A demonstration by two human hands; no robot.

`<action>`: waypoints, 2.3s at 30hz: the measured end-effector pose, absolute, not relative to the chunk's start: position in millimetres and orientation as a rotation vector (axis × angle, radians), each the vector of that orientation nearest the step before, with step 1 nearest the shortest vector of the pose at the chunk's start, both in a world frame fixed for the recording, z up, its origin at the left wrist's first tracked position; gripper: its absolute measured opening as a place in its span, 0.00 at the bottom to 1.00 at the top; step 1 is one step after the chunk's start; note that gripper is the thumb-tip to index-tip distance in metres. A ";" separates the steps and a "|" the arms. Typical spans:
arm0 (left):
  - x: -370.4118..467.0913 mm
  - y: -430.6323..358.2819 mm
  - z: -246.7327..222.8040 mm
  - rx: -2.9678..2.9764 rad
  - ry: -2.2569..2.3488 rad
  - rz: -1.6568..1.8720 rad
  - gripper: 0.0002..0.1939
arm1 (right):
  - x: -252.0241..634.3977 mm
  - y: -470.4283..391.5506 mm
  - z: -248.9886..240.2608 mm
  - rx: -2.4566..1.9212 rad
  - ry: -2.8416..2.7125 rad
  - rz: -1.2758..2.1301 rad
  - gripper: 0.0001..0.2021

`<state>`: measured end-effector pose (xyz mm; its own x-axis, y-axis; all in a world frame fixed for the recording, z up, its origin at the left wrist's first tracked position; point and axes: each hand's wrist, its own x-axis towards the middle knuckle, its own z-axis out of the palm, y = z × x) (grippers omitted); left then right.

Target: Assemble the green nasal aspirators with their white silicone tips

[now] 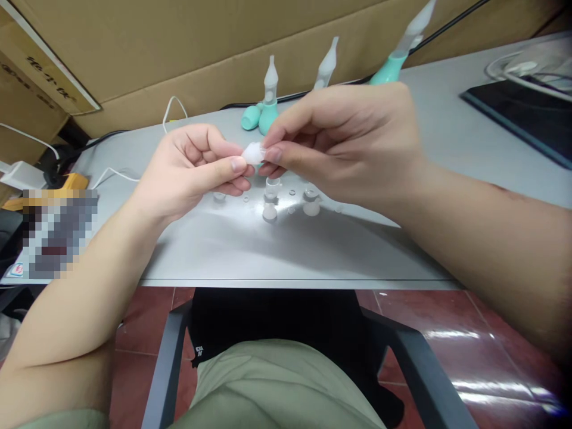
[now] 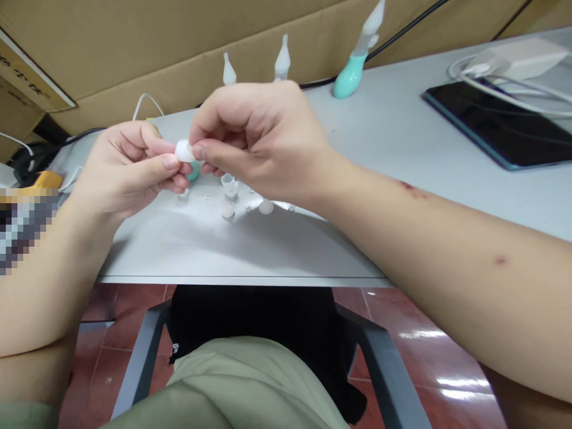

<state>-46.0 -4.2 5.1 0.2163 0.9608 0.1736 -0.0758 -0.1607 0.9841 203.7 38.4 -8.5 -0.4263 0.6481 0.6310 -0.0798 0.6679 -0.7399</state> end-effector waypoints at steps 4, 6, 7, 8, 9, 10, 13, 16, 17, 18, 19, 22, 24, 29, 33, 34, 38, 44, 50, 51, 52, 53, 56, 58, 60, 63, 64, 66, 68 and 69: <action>-44.9 -5.0 6.2 1.382 0.954 1.188 0.16 | 205.6 42.9 -14.4 -0.449 -1.957 0.730 0.11; -43.8 -5.5 7.5 1.381 0.973 1.181 0.17 | 206.0 45.4 -17.0 -0.396 -2.000 0.668 0.11; -43.2 -5.7 8.0 1.381 0.976 1.179 0.17 | 206.4 46.2 -17.7 -0.366 -2.017 0.628 0.10; -42.8 -5.8 8.3 1.378 0.978 1.176 0.18 | 206.8 46.5 -17.7 -0.351 -2.028 0.585 0.09; -42.5 -5.7 8.2 1.374 0.974 1.178 0.17 | 207.5 46.1 -16.9 -0.364 -2.036 0.549 0.08; -42.5 -5.6 7.8 1.369 0.963 1.185 0.17 | 208.4 45.2 -15.4 -0.399 -2.042 0.519 0.08; -43.6 -4.5 5.6 1.374 0.940 1.199 0.16 | 211.3 40.7 -8.2 -0.556 -2.098 0.504 0.10; -45.4 -3.5 4.0 1.394 0.950 1.196 0.15 | 212.9 38.4 -3.5 -0.639 -2.118 0.534 0.09; -45.8 -3.5 3.8 1.400 0.953 1.194 0.15 | 213.1 38.4 -3.3 -0.660 -2.108 0.553 0.09; -46.0 -3.5 3.8 1.406 0.952 1.195 0.16 | 213.1 38.6 -3.6 -0.675 -2.094 0.574 0.09; -45.9 -3.7 3.9 1.411 0.948 1.196 0.16 | 213.1 39.0 -4.2 -0.682 -2.086 0.596 0.09; -44.5 -4.9 4.1 1.417 0.934 1.200 0.16 | 212.9 39.2 -5.7 -0.654 -2.064 0.643 0.09; -43.4 -5.9 4.3 1.410 0.920 1.215 0.16 | 212.1 39.1 -4.9 -0.589 -2.034 0.685 0.09; -45.3 -7.9 5.0 1.427 0.893 1.156 0.17 | 206.6 43.8 0.0 -0.402 -1.900 1.123 0.17; -48.8 -8.1 4.2 1.471 0.901 1.106 0.21 | 204.2 48.1 -0.6 -0.357 -1.860 1.322 0.21; -49.2 -8.0 4.0 1.473 0.907 1.099 0.21 | 204.5 48.2 -1.2 -0.354 -1.858 1.313 0.22; -49.1 -7.3 4.3 1.453 0.869 1.123 0.18 | 207.5 45.3 -1.5 -0.307 -1.891 1.246 0.23; -49.8 -6.9 6.0 1.465 0.908 1.127 0.19 | 208.0 45.2 0.5 -0.295 -1.867 1.278 0.21; -50.1 -8.0 6.4 1.486 0.883 1.097 0.16 | 207.0 47.6 1.8 -0.317 -1.865 1.384 0.17; -50.0 -8.3 6.6 1.481 0.875 1.102 0.15 | 206.8 47.0 2.2 -0.314 -1.859 1.387 0.16; -49.9 -8.5 6.9 1.475 0.869 1.110 0.14 | 206.6 46.1 2.7 -0.306 -1.843 1.375 0.15; -49.8 -8.7 7.2 1.469 0.865 1.116 0.14 | 206.4 44.9 2.9 -0.294 -1.827 1.352 0.15; -50.3 -8.3 8.2 1.459 0.873 1.111 0.16 | 205.9 40.5 2.9 -0.312 -1.811 1.228 0.14; -51.1 -7.2 8.5 1.456 0.887 1.102 0.17 | 206.0 38.0 2.0 -0.306 -1.813 1.165 0.14; -51.9 -5.8 8.5 1.455 0.893 1.107 0.18 | 206.5 36.9 0.6 -0.281 -1.813 1.136 0.16; -52.2 -4.8 8.0 1.452 0.900 1.101 0.18 | 207.9 38.4 -2.1 -0.330 -1.859 1.115 0.17; -52.0 -5.0 7.7 1.449 0.904 1.099 0.18 | 208.4 39.4 -3.1 -0.361 -1.881 1.109 0.18; -51.2 -5.8 7.0 1.437 0.906 1.103 0.18 | 209.0 41.7 -5.2 -0.411 -1.914 1.099 0.19; -50.7 -6.7 5.7 1.426 0.883 1.122 0.18 | 209.1 43.6 -7.3 -0.375 -1.939 1.080 0.16; -50.7 -7.0 4.9 1.421 0.867 1.129 0.17 | 208.9 44.4 -8.1 -0.343 -1.948 1.068 0.14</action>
